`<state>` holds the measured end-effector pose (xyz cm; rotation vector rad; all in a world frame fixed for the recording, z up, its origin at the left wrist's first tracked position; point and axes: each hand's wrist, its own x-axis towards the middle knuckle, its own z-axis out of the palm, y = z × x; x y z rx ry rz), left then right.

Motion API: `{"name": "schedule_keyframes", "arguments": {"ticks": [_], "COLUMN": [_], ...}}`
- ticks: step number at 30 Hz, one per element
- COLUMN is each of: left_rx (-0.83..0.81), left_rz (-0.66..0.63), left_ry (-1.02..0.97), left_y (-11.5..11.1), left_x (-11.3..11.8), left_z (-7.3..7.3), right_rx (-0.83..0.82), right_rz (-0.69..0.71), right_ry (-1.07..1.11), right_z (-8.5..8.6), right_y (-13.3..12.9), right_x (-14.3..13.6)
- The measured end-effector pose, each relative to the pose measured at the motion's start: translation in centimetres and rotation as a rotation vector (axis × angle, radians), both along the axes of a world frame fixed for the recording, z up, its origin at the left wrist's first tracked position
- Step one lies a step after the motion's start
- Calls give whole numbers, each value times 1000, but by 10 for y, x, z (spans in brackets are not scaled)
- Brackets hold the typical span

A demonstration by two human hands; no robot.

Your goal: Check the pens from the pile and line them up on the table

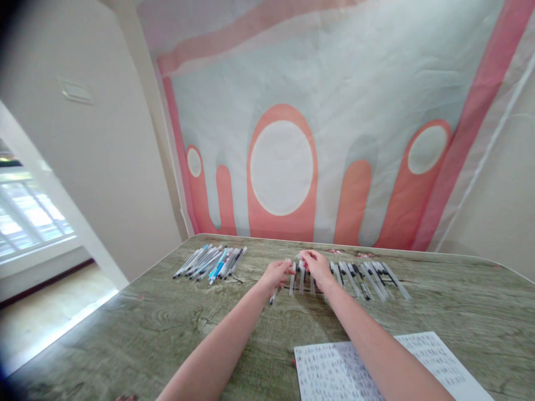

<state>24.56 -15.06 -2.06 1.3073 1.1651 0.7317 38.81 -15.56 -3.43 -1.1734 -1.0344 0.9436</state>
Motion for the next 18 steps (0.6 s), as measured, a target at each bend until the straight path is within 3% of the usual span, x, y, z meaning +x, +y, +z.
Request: {"name": "schedule_keyframes", "arguments": {"ticks": [3,8,14,18], "left_rx": [-4,65,219,411], "left_rz": [58,-23,-6,65], "left_ry": [-89,-104,57,400], "left_y": [8,16,20,30], "left_x": [-5,-13,-16,-14], "left_z": [-4,-6,-4,-6], "right_rx": [-28,42,118,92], "right_rz": [107,149,65,-51], "right_ry": [-54,-251,-293,-207], "right_z": [1,0,3,2], "right_y": [-3,-8,-5,1], "right_x": [-3,-12,-12,-2]}}
